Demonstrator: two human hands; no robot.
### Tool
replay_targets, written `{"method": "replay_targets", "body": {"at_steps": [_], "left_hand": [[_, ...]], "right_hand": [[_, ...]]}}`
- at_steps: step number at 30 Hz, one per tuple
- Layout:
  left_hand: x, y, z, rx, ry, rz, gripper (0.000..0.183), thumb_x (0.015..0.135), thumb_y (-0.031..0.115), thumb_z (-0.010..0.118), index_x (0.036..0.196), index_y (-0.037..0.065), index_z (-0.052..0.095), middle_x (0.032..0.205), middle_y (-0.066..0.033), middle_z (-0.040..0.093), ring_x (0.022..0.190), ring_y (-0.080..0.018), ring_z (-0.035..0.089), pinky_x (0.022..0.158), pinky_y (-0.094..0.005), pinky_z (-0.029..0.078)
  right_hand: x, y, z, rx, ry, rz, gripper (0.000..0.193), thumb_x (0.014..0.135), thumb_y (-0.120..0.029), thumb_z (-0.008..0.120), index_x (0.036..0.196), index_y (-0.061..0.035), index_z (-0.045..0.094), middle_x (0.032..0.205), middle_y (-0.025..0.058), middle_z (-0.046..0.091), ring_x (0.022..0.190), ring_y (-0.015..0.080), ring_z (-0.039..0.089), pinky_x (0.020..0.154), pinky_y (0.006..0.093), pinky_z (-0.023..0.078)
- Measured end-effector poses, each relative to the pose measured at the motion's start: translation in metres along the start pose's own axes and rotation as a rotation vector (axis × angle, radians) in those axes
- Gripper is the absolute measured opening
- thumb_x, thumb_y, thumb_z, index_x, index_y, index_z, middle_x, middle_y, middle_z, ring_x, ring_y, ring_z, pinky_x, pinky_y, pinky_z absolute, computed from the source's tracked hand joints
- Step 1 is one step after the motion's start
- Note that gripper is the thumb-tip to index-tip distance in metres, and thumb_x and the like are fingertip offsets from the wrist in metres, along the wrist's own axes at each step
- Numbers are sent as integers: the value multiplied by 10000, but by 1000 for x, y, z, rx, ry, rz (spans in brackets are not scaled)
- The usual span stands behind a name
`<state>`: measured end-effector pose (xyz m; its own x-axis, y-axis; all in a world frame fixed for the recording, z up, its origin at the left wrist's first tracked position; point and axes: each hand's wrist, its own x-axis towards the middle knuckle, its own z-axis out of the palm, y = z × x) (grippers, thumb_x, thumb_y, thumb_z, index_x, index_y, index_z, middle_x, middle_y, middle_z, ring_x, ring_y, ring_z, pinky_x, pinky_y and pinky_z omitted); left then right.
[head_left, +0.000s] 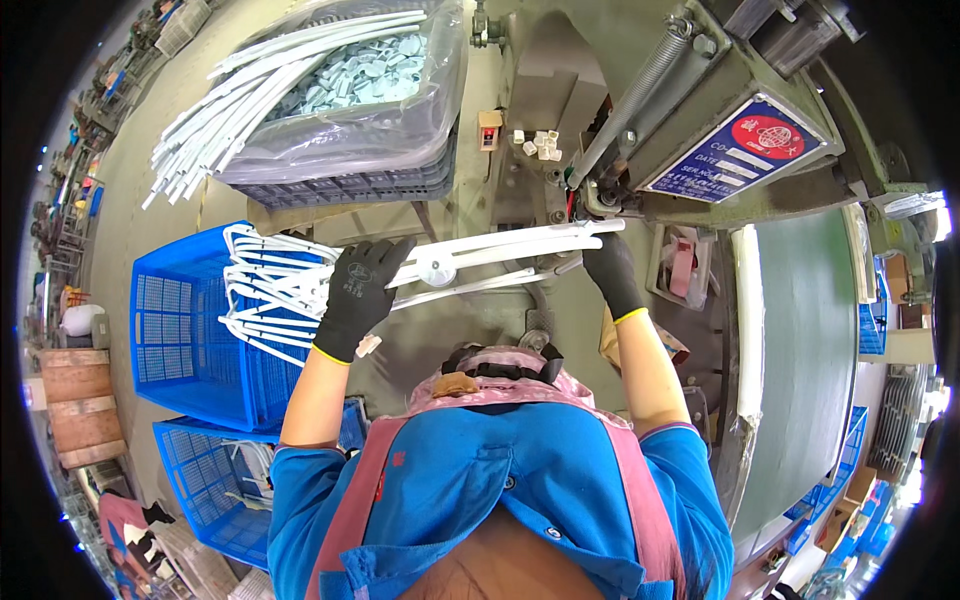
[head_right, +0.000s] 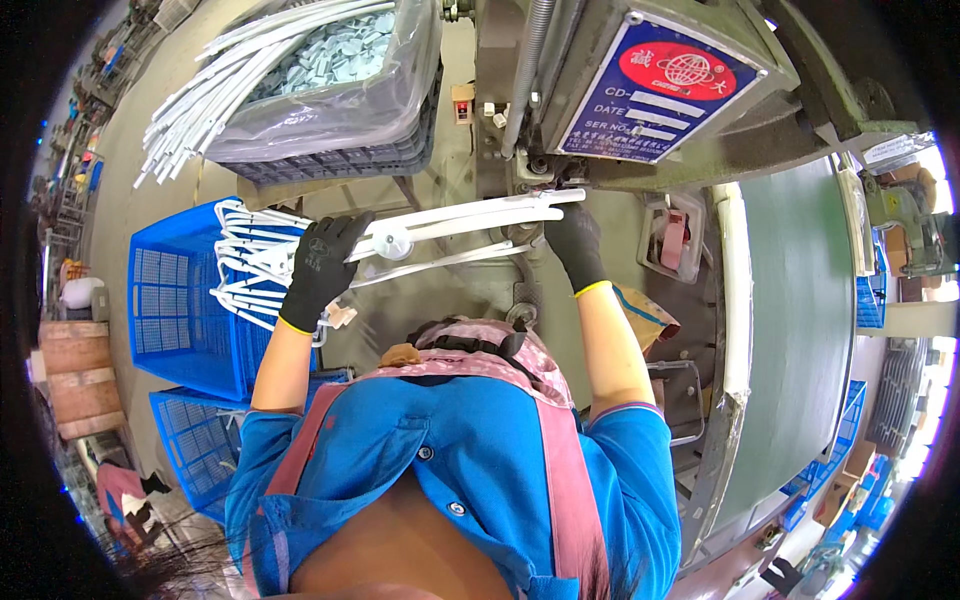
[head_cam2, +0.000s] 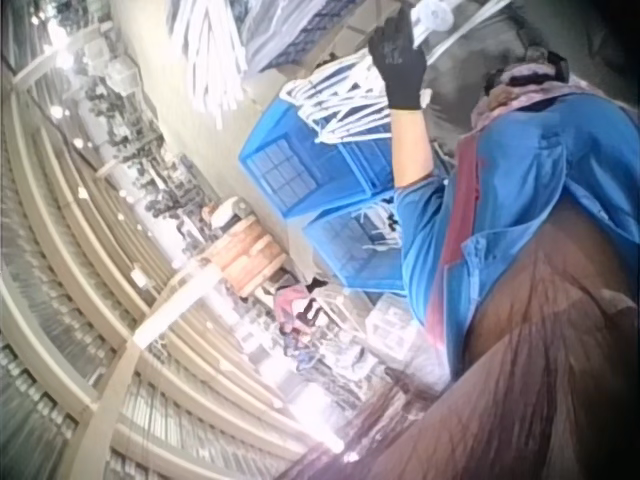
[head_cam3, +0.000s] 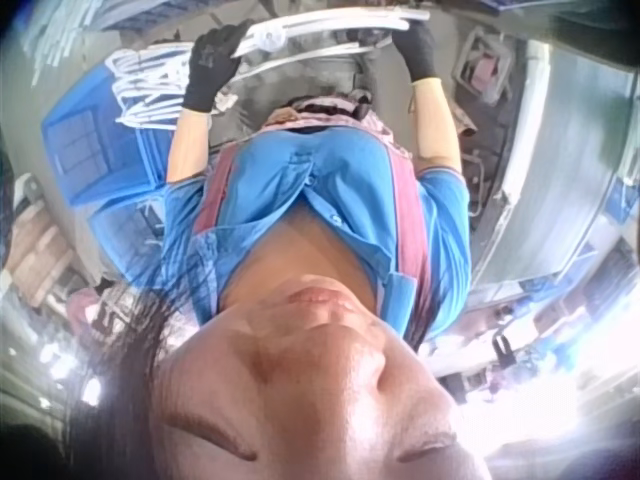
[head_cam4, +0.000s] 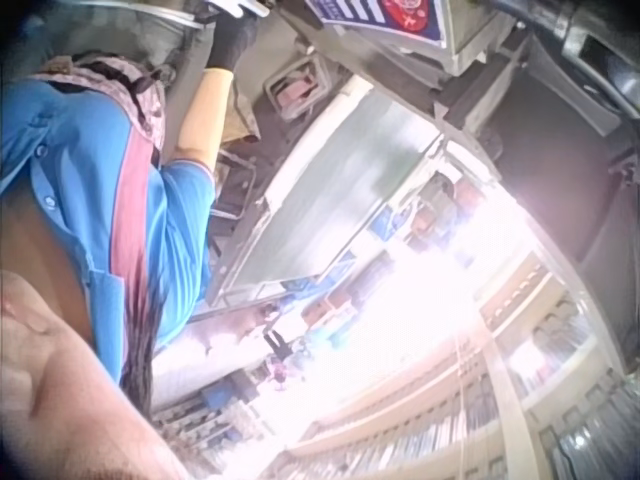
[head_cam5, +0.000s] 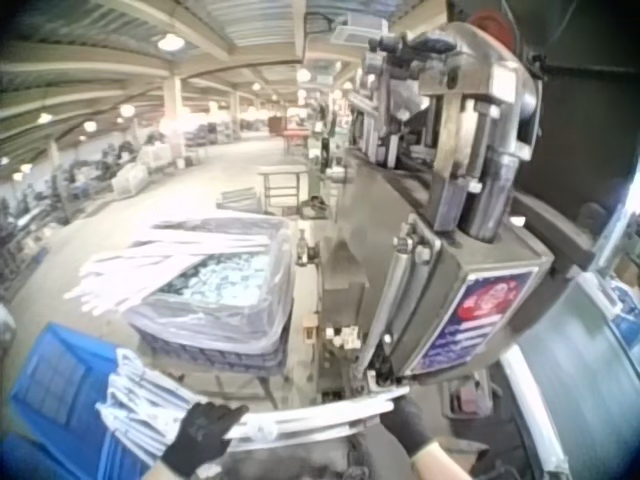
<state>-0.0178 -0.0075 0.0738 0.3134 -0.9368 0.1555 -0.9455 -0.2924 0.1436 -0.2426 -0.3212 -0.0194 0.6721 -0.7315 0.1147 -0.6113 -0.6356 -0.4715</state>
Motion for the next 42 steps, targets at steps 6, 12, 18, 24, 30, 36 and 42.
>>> {"method": "replay_targets", "body": {"at_steps": [6, 12, 18, 24, 30, 36, 42], "left_hand": [[2, 3, -4, 11, 30, 26, 718, 640, 90, 702, 1326, 126, 496, 1037, -84, 582, 938, -285, 554, 807, -420, 443], [-4, -1, -13, -12, 105, 65, 697, 644, 104, 694, 1313, 95, 499, 1003, -95, 579, 897, -280, 551, 759, -414, 433], [-6, 63, 7, -346, 336, 231, 803, 680, 283, 762, 1376, 70, 423, 1154, -154, 567, 1048, -347, 538, 893, -471, 416], [1, 48, 33, -673, 510, -51, 284, 673, 65, 679, 953, 80, 633, 826, -110, 653, 764, -293, 638, 715, -384, 497], [-24, -23, 27, -1823, 696, -183, 238, 737, 95, 715, 924, 40, 578, 783, -50, 585, 684, -160, 576, 610, -301, 484], [-15, -24, 88, -1923, 840, -108, 261, 777, 29, 671, 1013, 64, 564, 858, -53, 573, 805, -181, 572, 745, -309, 491], [-36, -29, 69, -545, -56, -618, 175, 792, 188, 719, 860, 68, 611, 697, -26, 569, 690, -148, 561, 646, -316, 459]], "right_hand": [[1, 5, 6, 31, -35, 24, 280, 841, -282, 534, 988, -96, 682, 937, 195, 670, 876, 404, 631, 738, 487, 510], [-7, -3, -17, 732, 99, -39, 218, 817, -87, 542, 955, 24, 668, 775, 89, 674, 705, 143, 606, 649, 307, 471], [-94, -76, -32, 443, 72, -58, 168, 812, -51, 585, 943, -13, 684, 879, 156, 700, 854, 276, 685, 726, 347, 521], [-103, -41, -78, 502, -196, -226, 401, 844, -23, 580, 1243, -9, 546, 1174, 170, 614, 1064, 266, 605, 898, 349, 467], [-127, 113, -114, 381, -272, 128, 275, 937, -119, 495, 1171, -22, 603, 970, 138, 683, 865, 252, 666, 756, 359, 544], [-144, 113, -89, 359, -205, -267, 207, 861, -86, 587, 1036, -19, 674, 901, 87, 688, 796, 224, 649, 695, 325, 511], [-141, 98, -129, 478, -302, -111, 197, 719, -97, 757, 878, -10, 681, 781, 143, 669, 709, 262, 657, 618, 347, 489]]}}
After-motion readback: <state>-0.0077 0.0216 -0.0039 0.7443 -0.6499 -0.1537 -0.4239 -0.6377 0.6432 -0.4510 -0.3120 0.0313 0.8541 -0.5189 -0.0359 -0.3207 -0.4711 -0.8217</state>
